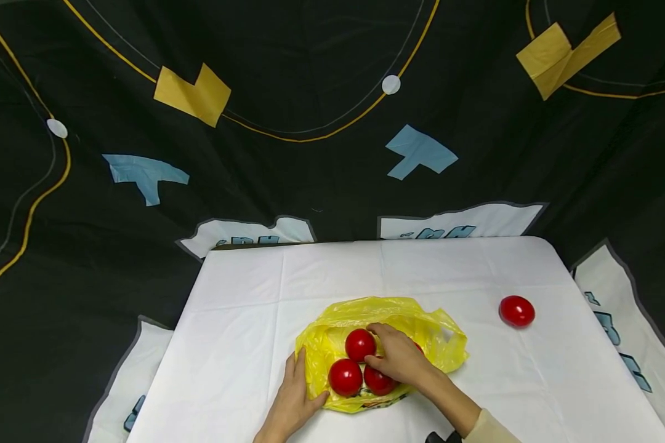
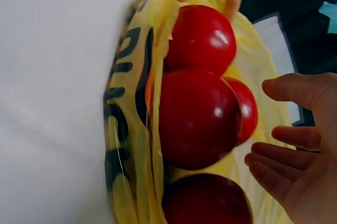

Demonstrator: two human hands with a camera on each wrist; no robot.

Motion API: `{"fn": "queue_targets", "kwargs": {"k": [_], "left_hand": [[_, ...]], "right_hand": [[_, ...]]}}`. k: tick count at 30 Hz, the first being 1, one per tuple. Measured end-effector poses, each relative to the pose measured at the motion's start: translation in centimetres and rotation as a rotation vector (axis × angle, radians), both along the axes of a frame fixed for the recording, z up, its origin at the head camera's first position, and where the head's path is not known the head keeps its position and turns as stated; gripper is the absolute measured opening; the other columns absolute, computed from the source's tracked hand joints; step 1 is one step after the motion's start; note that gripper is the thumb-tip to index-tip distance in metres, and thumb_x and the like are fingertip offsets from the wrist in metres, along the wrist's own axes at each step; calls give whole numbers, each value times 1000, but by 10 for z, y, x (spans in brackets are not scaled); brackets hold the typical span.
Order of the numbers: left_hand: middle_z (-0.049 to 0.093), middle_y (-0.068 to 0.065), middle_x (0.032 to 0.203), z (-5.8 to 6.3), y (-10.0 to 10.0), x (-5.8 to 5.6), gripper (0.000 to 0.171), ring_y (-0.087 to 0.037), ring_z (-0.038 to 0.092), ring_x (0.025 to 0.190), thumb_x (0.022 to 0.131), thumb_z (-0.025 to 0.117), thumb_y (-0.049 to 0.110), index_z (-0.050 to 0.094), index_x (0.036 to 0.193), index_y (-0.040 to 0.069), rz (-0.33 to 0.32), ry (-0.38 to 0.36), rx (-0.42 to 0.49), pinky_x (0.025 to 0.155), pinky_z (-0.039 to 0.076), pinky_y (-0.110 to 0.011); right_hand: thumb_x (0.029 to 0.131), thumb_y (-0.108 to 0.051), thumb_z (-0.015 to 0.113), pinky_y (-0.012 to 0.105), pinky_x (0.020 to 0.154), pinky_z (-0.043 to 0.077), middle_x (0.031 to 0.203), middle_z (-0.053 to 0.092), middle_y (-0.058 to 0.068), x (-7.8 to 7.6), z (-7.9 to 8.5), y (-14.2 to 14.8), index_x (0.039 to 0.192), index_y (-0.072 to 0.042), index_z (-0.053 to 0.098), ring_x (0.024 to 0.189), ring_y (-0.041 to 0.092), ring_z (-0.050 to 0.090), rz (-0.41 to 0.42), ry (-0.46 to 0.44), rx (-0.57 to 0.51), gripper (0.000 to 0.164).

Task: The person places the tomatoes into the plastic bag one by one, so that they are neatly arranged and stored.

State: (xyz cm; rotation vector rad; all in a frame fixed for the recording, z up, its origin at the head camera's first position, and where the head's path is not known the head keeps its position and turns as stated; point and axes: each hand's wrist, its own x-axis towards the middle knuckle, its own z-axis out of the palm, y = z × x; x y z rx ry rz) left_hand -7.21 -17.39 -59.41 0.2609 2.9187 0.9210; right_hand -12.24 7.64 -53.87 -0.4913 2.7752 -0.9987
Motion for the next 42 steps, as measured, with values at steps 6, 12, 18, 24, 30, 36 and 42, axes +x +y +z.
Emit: {"fn": "queue_targets", "kwargs": {"k": [6, 12, 18, 24, 30, 36, 42], "left_hand": [[24, -27, 144, 1, -1, 1, 104, -41, 40, 126, 74, 80, 35, 18, 147, -7, 4, 5, -3, 101, 41, -45], [23, -26, 145, -1, -2, 1, 105, -40, 39, 127, 74, 80, 35, 18, 147, -6, 9, -8, 5, 101, 41, -46], [22, -26, 145, -2, -1, 1, 105, -41, 39, 128, 73, 80, 35, 17, 147, -6, 8, -14, 12, 101, 41, -46], [23, -27, 145, -3, -1, 1, 106, -41, 39, 127, 73, 80, 35, 17, 147, -6, 3, -6, 10, 101, 41, -46], [23, -27, 144, -3, -1, 0, 105, -41, 40, 126, 73, 80, 35, 18, 147, -7, 1, -2, 2, 101, 42, -45], [23, -27, 144, -2, 0, -1, 105, -41, 40, 127, 73, 80, 35, 18, 147, -7, 0, -9, 3, 101, 42, -46], [24, -27, 144, -2, 0, 0, 104, -41, 40, 127, 74, 80, 36, 19, 146, -7, -2, -1, -3, 101, 41, -45]], "right_hand": [[82, -23, 73, 46, 88, 51, 123, 59, 13, 4, 7, 9, 127, -4, 54, 107, 29, 58, 25, 14, -12, 52], [83, -22, 73, 42, 83, 53, 120, 61, 13, 7, 12, 15, 127, -3, 54, 101, 28, 61, 59, 36, -52, 51], [83, -20, 73, 27, 68, 54, 116, 63, 9, 13, 20, 27, 129, -7, 53, 83, 21, 63, 47, 26, -106, 52], [79, -16, 76, 36, 79, 56, 110, 65, 2, 17, 25, 50, 125, -10, 56, 94, 22, 65, -31, 81, -163, 50], [77, -17, 79, 35, 81, 55, 108, 65, -2, 21, 27, 75, 124, -9, 57, 97, 19, 63, -97, 153, -131, 52], [77, -16, 79, 35, 81, 55, 109, 65, -3, 27, 29, 91, 124, -13, 57, 98, 17, 62, -142, 143, -99, 52], [77, -15, 79, 35, 80, 55, 109, 66, 0, 33, 32, 104, 124, -10, 57, 97, 17, 63, -164, 179, -85, 51]]}}
